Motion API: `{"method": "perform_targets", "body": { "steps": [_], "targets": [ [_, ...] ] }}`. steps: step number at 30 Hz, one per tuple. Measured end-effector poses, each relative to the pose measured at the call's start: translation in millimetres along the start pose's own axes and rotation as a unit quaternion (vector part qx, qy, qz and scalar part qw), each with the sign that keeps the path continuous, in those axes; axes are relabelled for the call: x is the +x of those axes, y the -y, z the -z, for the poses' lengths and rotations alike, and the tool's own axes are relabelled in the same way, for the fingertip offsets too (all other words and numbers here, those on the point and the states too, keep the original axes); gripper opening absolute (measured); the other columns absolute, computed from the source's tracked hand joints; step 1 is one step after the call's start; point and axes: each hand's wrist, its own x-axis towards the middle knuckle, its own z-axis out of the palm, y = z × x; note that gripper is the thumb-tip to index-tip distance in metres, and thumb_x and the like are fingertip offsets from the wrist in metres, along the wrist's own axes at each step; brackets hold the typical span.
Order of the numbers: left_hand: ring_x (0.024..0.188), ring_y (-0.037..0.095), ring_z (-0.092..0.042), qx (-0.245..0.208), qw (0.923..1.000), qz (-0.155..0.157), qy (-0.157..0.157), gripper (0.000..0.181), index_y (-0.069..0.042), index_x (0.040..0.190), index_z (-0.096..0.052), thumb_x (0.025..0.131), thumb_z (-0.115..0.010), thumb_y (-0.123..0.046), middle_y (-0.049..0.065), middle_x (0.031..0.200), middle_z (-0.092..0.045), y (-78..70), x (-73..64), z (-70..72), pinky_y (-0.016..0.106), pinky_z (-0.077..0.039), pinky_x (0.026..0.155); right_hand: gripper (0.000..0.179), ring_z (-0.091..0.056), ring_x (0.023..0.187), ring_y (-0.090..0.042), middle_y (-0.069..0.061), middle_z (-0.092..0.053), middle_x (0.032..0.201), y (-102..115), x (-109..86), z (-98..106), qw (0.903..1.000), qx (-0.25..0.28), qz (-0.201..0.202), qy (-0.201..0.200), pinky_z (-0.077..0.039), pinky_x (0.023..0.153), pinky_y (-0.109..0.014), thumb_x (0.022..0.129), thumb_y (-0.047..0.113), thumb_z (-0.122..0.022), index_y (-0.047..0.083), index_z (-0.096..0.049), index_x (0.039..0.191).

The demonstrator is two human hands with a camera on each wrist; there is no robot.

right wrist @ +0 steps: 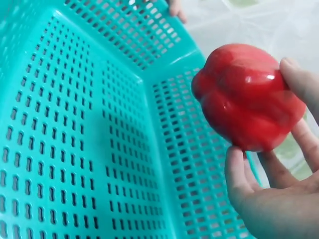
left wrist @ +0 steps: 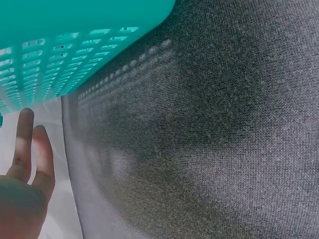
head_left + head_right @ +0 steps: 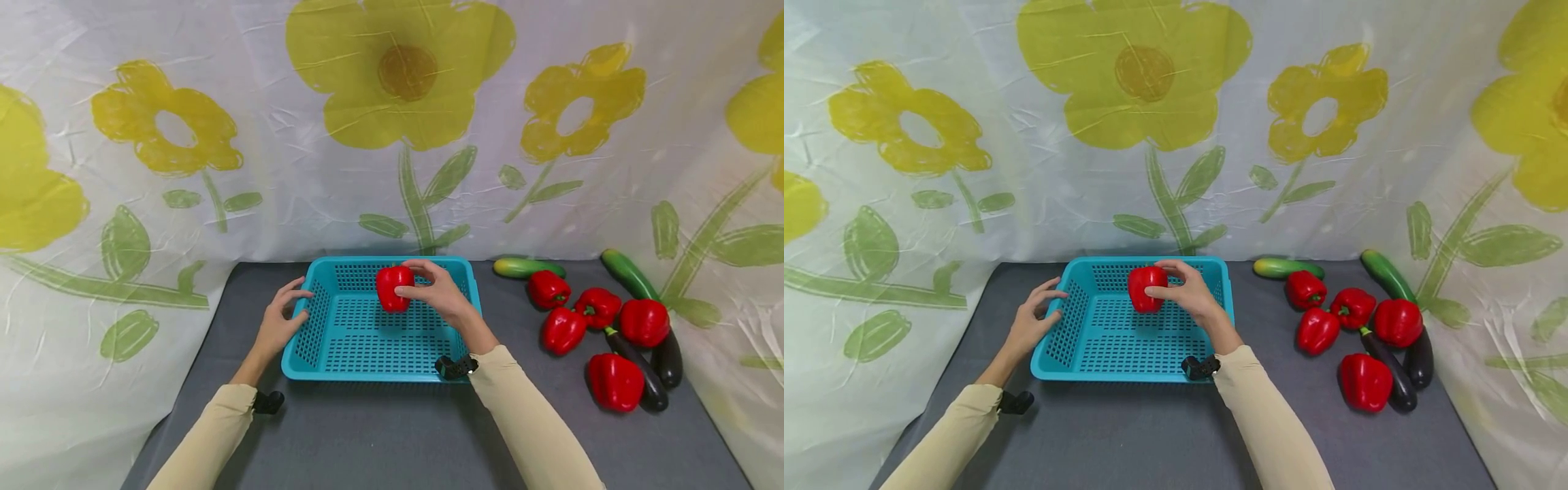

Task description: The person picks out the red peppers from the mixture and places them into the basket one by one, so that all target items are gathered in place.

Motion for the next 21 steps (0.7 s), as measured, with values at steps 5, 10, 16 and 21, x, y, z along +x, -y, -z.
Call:
{"method": "perform_targets", "body": {
  "steps": [5,10,16,21],
  "targets": [
    [0.125,0.052,-0.046,0.009,0.9999,-0.014,0.000,0.029,0.015,0.116,-0.063,0.087,-0.059,0.017,0.035,0.146,-0.040,8.6,0.9,0.0,0.059,-0.045,0.083,0.053,-0.047,0.128,-0.034,-0.013,-0.050,0.141,-9,14.1,-6,0.9996,0.018,-0.023,0.003,-0.048,0.095,-0.057,0.089,0.010,-0.079,0.010,-0.057,0.137],
    [0.123,0.051,-0.047,0.021,0.9996,-0.017,-0.002,0.029,0.014,0.116,-0.063,0.087,-0.059,0.014,0.036,0.145,-0.040,17.3,1.9,-0.4,0.060,-0.046,0.081,0.050,-0.049,0.125,-0.037,-0.017,-0.049,0.139,-20,25.2,-10,0.9985,0.040,-0.036,0.007,-0.048,0.095,-0.056,0.089,0.009,-0.079,0.009,-0.057,0.134],
    [0.124,0.051,-0.047,0.006,1.0000,-0.004,-0.001,0.029,0.015,0.116,-0.064,0.087,-0.059,0.017,0.035,0.147,-0.040,10.5,0.8,0.0,0.068,-0.044,0.086,0.053,-0.044,0.129,-0.040,-0.017,-0.048,0.140,-33,34.1,-17,0.9991,0.018,-0.034,0.019,-0.050,0.094,-0.054,0.088,0.010,-0.080,0.009,-0.058,0.136],
    [0.122,0.052,-0.048,-0.001,1.0000,0.000,0.004,0.031,0.016,0.118,-0.063,0.088,-0.059,0.018,0.036,0.148,-0.038,7.3,0.9,0.5,0.068,-0.043,0.086,0.054,-0.047,0.128,-0.038,-0.015,-0.052,0.140,-42,39.2,-24,0.9990,-0.018,-0.033,0.026,-0.053,0.090,-0.048,0.089,0.009,-0.079,0.008,-0.058,0.139]
  ]
}}
